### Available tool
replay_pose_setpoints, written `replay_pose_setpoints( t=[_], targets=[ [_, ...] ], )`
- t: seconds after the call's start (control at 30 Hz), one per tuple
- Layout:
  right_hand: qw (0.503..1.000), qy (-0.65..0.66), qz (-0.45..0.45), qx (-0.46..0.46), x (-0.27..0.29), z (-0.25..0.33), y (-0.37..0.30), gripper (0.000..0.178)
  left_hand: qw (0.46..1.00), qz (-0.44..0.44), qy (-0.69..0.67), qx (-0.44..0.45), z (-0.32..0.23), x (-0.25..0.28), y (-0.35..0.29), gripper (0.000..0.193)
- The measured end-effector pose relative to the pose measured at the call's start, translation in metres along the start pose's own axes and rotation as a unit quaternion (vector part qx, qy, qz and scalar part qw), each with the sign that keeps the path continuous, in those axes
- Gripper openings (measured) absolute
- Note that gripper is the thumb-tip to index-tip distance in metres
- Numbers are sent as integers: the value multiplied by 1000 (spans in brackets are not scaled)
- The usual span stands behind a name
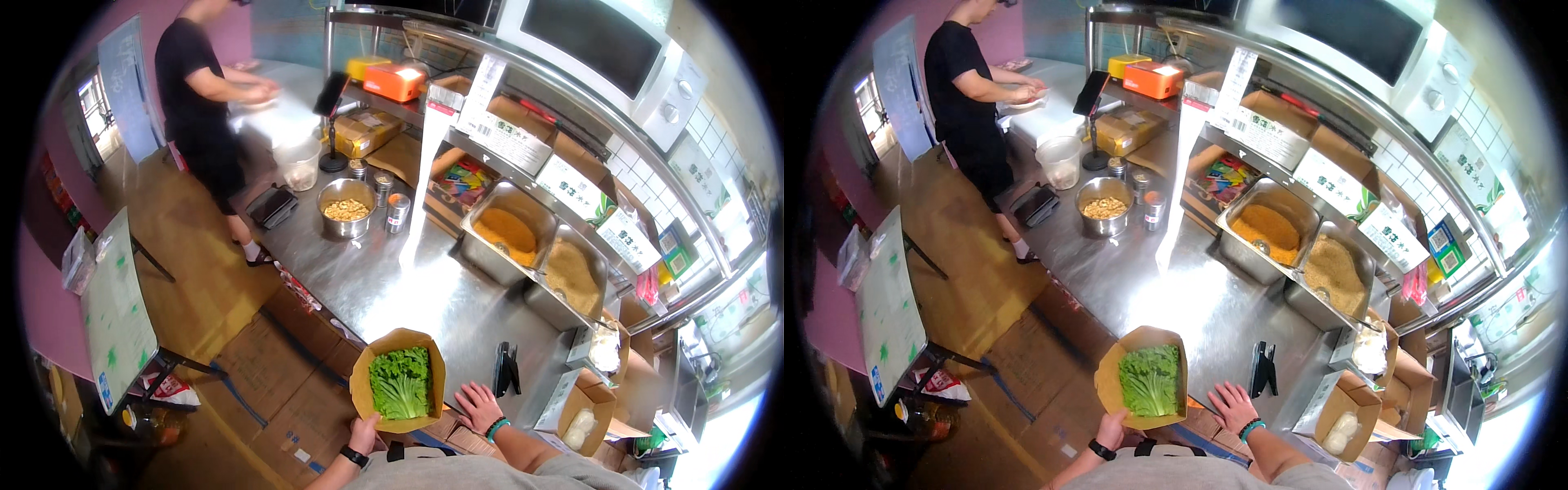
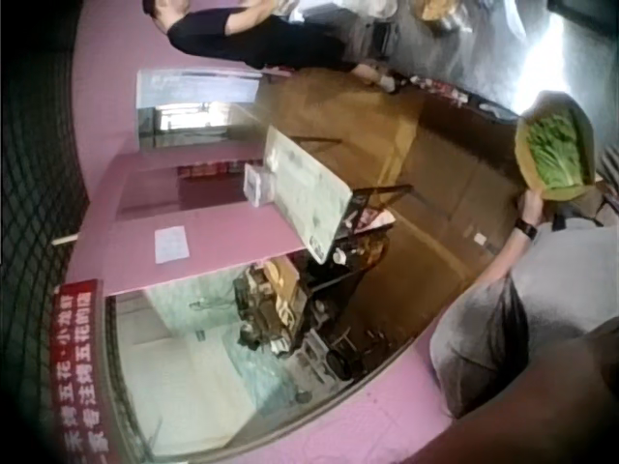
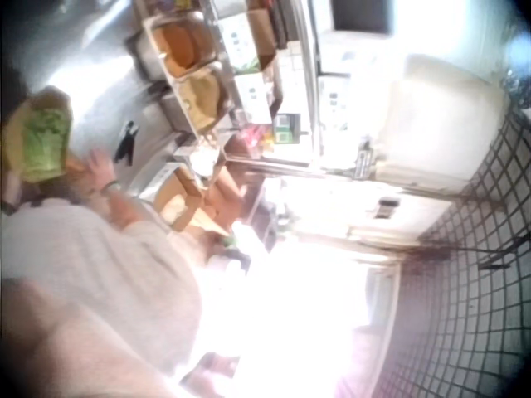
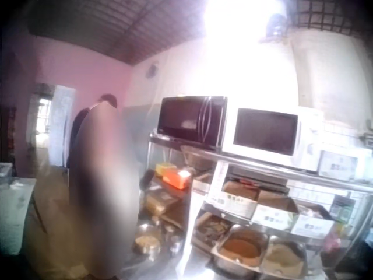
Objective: The person holds a paper food container with lettuce and uses tongs to transfer fried food from a deep fryer into the container. The person then uses a strainer to scoop more fried food and adds it to the container.
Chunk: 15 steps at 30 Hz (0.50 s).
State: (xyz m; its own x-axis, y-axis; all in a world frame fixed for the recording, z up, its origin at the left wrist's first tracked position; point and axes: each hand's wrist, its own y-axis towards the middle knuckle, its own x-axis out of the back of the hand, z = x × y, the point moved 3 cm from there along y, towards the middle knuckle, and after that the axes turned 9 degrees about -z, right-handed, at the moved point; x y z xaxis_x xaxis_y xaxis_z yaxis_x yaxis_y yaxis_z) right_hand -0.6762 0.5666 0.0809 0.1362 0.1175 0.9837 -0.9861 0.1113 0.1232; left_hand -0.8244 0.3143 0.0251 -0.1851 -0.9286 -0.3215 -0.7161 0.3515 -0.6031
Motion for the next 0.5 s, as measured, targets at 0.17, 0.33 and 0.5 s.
replay_pose_setpoints(
  t=[0.17,0.33,0.5],
  targets=[
    [1000,0,2,-3,-1,-2,2,58,1000,14,10,21,3,4,16,19],
    [1000,2,7,-2,-1,-2,3,57,998,13,60,2,8,9,31,21],
    [1000,-2,8,-3,-3,-2,2,57,998,6,53,13,16,11,40,22]
  ],
)
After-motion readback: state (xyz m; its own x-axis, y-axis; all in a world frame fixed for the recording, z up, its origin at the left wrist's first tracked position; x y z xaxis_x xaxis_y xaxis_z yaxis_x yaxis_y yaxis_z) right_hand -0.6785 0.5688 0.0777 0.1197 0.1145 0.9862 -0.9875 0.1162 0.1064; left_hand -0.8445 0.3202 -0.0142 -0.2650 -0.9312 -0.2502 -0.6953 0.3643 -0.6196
